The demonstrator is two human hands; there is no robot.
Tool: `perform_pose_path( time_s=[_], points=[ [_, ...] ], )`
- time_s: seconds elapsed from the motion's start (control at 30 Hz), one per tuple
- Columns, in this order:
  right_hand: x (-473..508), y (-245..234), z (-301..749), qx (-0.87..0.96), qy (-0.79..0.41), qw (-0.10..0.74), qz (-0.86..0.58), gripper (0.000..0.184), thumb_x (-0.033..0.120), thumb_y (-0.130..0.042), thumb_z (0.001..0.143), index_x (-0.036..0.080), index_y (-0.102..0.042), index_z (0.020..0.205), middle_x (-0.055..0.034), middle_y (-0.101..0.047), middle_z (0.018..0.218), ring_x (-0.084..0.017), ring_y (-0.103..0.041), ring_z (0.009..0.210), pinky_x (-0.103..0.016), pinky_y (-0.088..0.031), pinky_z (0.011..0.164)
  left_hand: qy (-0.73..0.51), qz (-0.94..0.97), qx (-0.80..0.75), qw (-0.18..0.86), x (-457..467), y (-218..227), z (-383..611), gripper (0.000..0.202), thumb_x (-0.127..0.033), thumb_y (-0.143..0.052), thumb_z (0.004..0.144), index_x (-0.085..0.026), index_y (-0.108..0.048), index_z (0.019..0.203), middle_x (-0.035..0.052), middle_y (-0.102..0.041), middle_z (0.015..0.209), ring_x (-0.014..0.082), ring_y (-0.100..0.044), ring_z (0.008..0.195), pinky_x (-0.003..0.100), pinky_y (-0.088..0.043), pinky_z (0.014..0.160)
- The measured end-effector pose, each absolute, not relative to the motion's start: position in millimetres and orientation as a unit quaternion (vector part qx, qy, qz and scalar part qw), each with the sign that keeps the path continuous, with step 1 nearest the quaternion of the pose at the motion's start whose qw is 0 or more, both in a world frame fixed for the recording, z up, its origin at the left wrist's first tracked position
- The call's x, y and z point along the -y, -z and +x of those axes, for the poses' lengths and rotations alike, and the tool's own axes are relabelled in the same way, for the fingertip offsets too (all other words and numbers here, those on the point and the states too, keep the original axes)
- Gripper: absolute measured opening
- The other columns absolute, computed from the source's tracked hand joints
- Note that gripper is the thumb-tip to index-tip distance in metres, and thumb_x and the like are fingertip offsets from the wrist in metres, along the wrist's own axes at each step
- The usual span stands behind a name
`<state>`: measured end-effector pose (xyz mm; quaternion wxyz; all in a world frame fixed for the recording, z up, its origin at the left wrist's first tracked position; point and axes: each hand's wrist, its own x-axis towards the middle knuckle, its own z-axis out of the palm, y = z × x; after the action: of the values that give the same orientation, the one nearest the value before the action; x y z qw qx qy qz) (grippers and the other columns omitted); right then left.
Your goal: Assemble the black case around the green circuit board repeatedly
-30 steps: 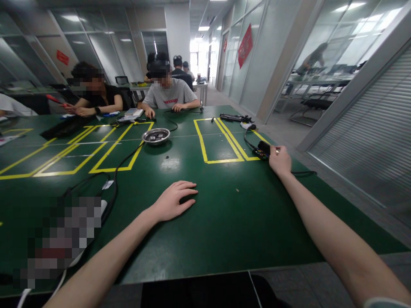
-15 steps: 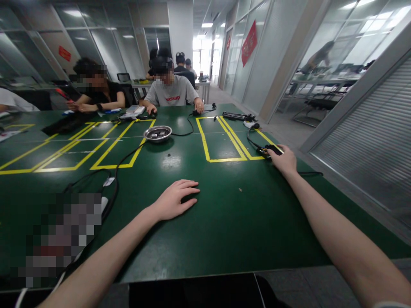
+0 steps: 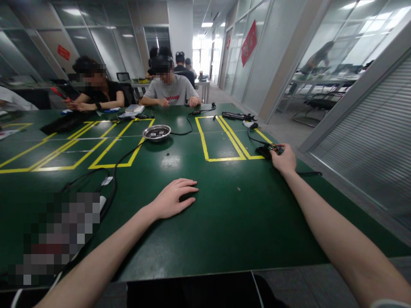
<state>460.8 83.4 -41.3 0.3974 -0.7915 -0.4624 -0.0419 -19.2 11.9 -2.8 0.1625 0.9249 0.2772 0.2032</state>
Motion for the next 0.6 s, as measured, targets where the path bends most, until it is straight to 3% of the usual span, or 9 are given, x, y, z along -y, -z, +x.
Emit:
perform_pose_path(
  time_s=[0.17, 0.33, 0.5, 0.6],
  points=[
    [-82, 36, 445, 0.459, 0.030, 0.359, -0.812, 0.041, 0.036, -0.071, 0.076, 0.023, -0.069, 0.115, -0.0106, -0.075, 0.105, -0.031, -0.069, 0.099, -0.041, -0.055, 0.085, -0.209, 0.924, -0.277, 0.159, -13, 4, -19, 0.027, -0.030, -0.062, 0.099, -0.023, -0.072, 0.123, 0.0102, -0.067, 0.139, 0.0264, -0.061, 0.129, 0.049, -0.048, 0.111],
    [-72, 21, 396, 0.576, -0.039, 0.328, -0.748, 0.044, 0.035, -0.073, 0.074, 0.022, -0.070, 0.115, -0.0095, -0.076, 0.103, -0.029, -0.070, 0.091, -0.039, -0.056, 0.079, -0.217, 0.924, -0.276, 0.151, -14, 3, -18, 0.029, -0.030, -0.060, 0.099, -0.025, -0.071, 0.125, 0.0091, -0.069, 0.136, 0.0264, -0.062, 0.127, 0.049, -0.049, 0.110],
    [-29, 10, 300, 0.796, -0.212, 0.321, -0.466, 0.048, 0.020, -0.067, 0.078, 0.020, -0.066, 0.125, -0.0082, -0.074, 0.121, -0.024, -0.070, 0.103, -0.037, -0.056, 0.091, -0.273, 0.911, -0.283, 0.125, -11, -5, -17, 0.048, -0.037, -0.066, 0.095, -0.024, -0.059, 0.141, 0.0136, -0.059, 0.147, 0.0305, -0.057, 0.133, 0.051, -0.048, 0.112],
    [0, 7, 255, 0.868, -0.274, 0.269, -0.314, 0.051, 0.015, -0.067, 0.077, 0.020, -0.066, 0.128, -0.0078, -0.073, 0.120, -0.023, -0.071, 0.105, -0.035, -0.056, 0.092, -0.269, 0.919, -0.254, 0.138, -6, -9, -14, 0.046, -0.045, -0.073, 0.088, -0.022, -0.066, 0.128, 0.0131, -0.071, 0.124, 0.0293, -0.067, 0.114, 0.045, -0.053, 0.101]
  ],
)
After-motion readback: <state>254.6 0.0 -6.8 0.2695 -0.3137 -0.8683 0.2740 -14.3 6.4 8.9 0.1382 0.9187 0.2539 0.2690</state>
